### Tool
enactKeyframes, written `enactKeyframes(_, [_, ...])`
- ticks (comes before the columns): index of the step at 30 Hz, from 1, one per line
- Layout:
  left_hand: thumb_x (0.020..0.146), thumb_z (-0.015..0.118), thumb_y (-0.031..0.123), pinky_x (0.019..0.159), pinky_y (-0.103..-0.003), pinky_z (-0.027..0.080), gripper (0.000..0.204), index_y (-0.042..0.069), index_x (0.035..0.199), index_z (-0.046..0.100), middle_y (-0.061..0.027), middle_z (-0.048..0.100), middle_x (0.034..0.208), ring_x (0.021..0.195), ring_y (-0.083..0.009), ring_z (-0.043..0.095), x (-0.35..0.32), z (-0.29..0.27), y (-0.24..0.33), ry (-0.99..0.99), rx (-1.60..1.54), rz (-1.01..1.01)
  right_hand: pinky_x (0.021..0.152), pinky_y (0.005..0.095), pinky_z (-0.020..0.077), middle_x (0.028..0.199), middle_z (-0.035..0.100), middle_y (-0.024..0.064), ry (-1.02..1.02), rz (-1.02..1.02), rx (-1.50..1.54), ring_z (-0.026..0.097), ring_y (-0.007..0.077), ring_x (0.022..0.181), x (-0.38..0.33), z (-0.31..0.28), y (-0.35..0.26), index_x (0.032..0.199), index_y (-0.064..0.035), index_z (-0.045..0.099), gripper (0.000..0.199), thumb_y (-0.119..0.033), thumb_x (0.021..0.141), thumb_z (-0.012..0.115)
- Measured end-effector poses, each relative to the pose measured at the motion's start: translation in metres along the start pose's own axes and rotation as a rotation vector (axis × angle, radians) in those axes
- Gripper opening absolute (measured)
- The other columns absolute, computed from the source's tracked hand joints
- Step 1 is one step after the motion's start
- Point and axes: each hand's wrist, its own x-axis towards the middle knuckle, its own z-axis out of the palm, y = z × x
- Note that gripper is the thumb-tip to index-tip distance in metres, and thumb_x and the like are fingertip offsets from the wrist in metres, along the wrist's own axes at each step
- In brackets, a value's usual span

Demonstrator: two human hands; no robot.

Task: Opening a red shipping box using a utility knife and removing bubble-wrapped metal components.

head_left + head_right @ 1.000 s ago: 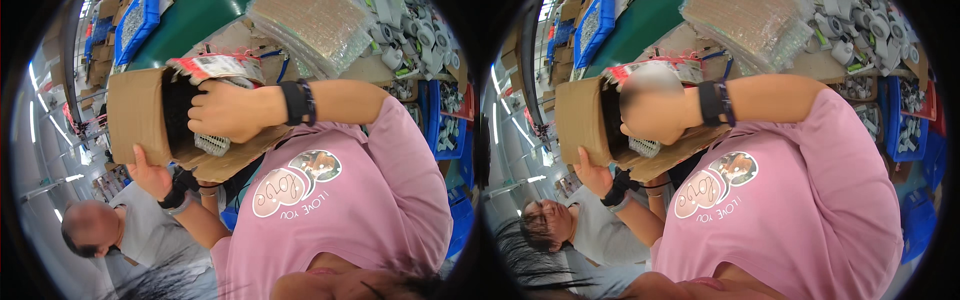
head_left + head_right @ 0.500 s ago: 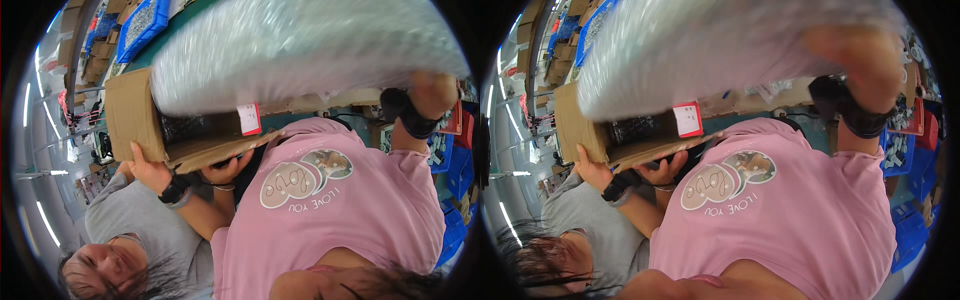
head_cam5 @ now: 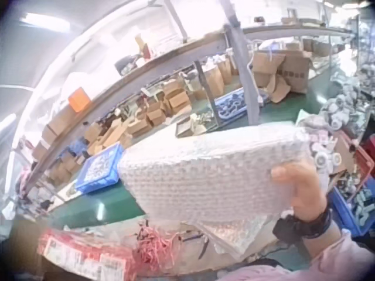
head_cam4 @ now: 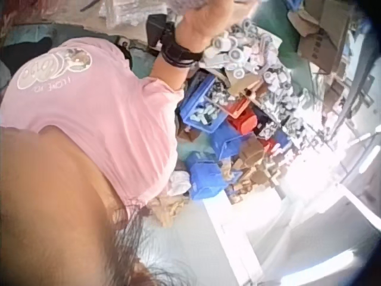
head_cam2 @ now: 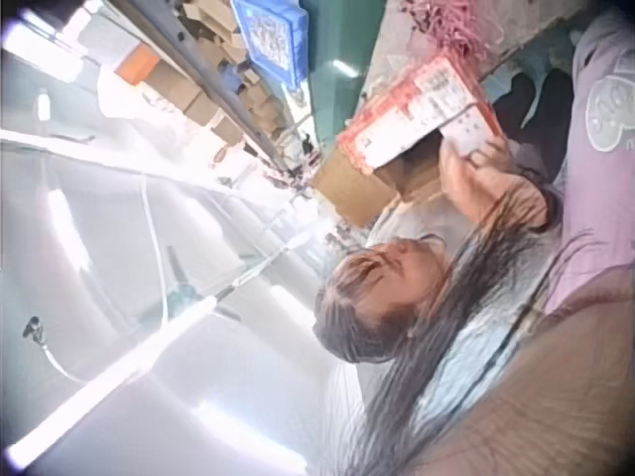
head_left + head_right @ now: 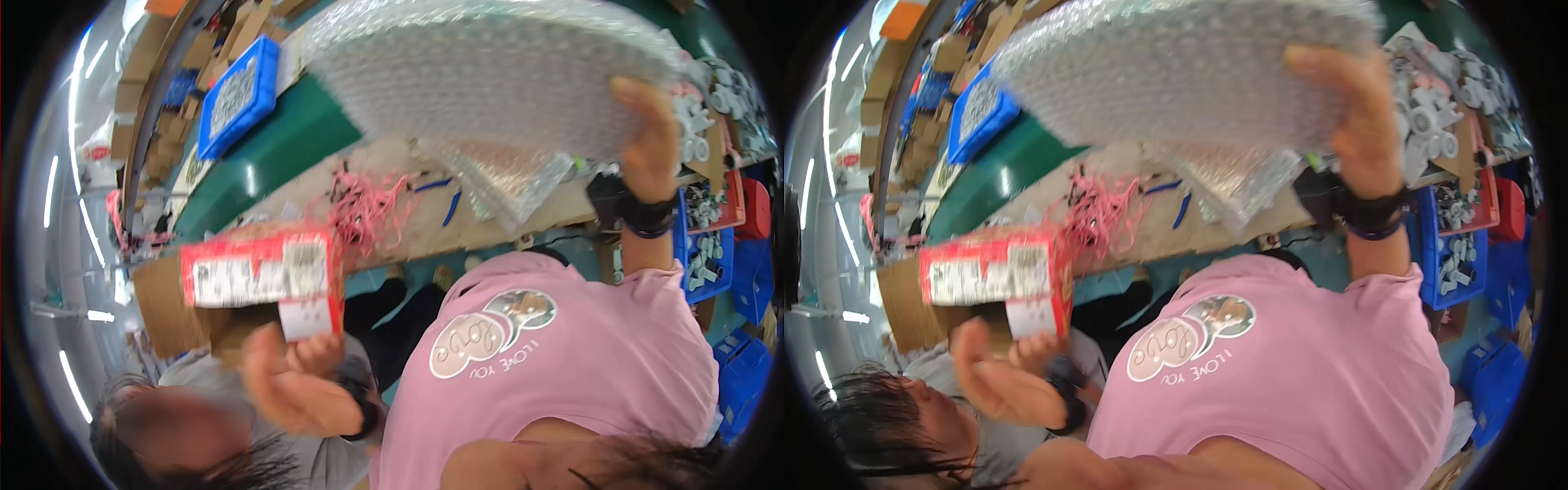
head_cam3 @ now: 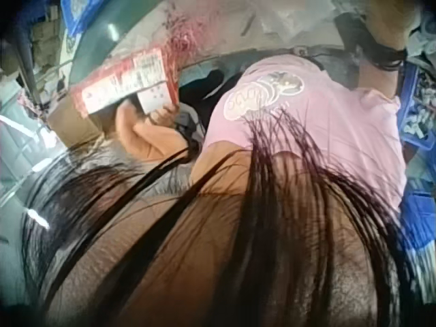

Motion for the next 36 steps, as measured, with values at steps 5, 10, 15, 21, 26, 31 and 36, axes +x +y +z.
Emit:
enactKeyframes(5, [0.099, 0.048, 0.010, 0.112, -0.046, 0.036, 0.054, -0.008, 0.148, 0.032, -0.0257, 0.039, 0.149, 0.134, -0.0369, 0.046, -0.011, 0.081, 0.007, -0.579, -0.600, -0.486, 0.093, 0.0368, 0.0532, 0.118, 0.066, 0.0139, 0.118, 0.828, 1.328, 0.066, 0.0235, 0.105, 0.017, 0.027, -0.008, 0.124, 0.0004, 0.059, 0.041, -0.018, 0.088, 0.064])
enactKeyframes(10, [0.099, 0.054, 0.016, 0.104, -0.047, 0.046, 0.056, -0.003, 0.147, 0.033, -0.0196, 0.042, 0.147, 0.130, -0.0321, 0.050, -0.001, 0.150, -0.034, -0.640, -0.643, -0.569, 0.090, 0.0391, 0.0563, 0.117, 0.067, 0.0147, 0.080, 1.000, 1.489, 0.068, 0.0251, 0.102, 0.007, 0.027, -0.009, 0.126, 0.0032, 0.058, 0.045, -0.014, 0.085, 0.065])
enactKeyframes(15, [0.097, 0.064, 0.027, 0.089, -0.042, 0.057, 0.053, 0.003, 0.140, 0.045, -0.0130, 0.054, 0.136, 0.117, -0.0257, 0.061, 0.002, 0.179, -0.037, -0.587, -1.037, -0.823, 0.092, 0.0380, 0.0556, 0.117, 0.067, 0.0144, -0.002, 1.113, 1.579, 0.068, 0.0250, 0.103, -0.007, 0.019, -0.004, 0.127, 0.0023, 0.058, 0.044, -0.015, 0.086, 0.066])
enactKeyframes(21, [0.097, 0.063, 0.034, 0.071, -0.035, 0.061, 0.051, 0.002, 0.135, 0.049, -0.0101, 0.065, 0.120, 0.098, -0.0218, 0.069, 0.002, 0.184, -0.032, -0.649, -0.882, -0.811, 0.092, 0.0366, 0.0555, 0.118, 0.067, 0.0122, 0.002, 1.202, 1.438, 0.068, 0.0225, 0.103, -0.015, 0.019, -0.004, 0.126, 0.0009, 0.058, 0.042, -0.020, 0.090, 0.066])
enactKeyframes(26, [0.095, 0.065, 0.035, 0.067, -0.031, 0.060, 0.049, 0.005, 0.132, 0.053, -0.0064, 0.065, 0.116, 0.093, -0.0170, 0.069, 0.024, 0.197, -0.029, -0.646, -0.894, -0.771, 0.090, 0.0367, 0.0556, 0.118, 0.068, 0.0111, -0.044, 1.129, 1.145, 0.068, 0.0208, 0.101, 0.005, 0.017, -0.015, 0.125, 0.0010, 0.059, 0.042, -0.022, 0.090, 0.067])
enactKeyframes(31, [0.098, 0.061, 0.040, 0.089, -0.040, 0.055, 0.062, 0.002, 0.142, 0.040, -0.0122, 0.056, 0.132, 0.116, -0.0226, 0.060, 0.062, 0.199, -0.030, -0.718, -1.105, -0.564, 0.089, 0.0349, 0.0528, 0.118, 0.067, 0.0110, 0.103, 0.651, 1.007, 0.067, 0.0219, 0.103, 0.031, 0.004, -0.030, 0.125, 0.0003, 0.058, 0.046, -0.018, 0.085, 0.073])
enactKeyframes(36, [0.100, 0.044, 0.057, 0.112, -0.049, 0.036, 0.080, -0.001, 0.151, 0.021, -0.0193, 0.026, 0.156, 0.141, -0.0336, 0.035, 0.061, 0.190, -0.055, -0.565, -0.991, -0.681, 0.100, 0.0411, 0.0430, 0.132, 0.058, 0.0139, -0.040, -0.209, 0.028, 0.058, 0.0285, 0.121, 0.032, 0.016, -0.033, 0.130, -0.0056, 0.053, 0.066, -0.014, 0.073, 0.085])
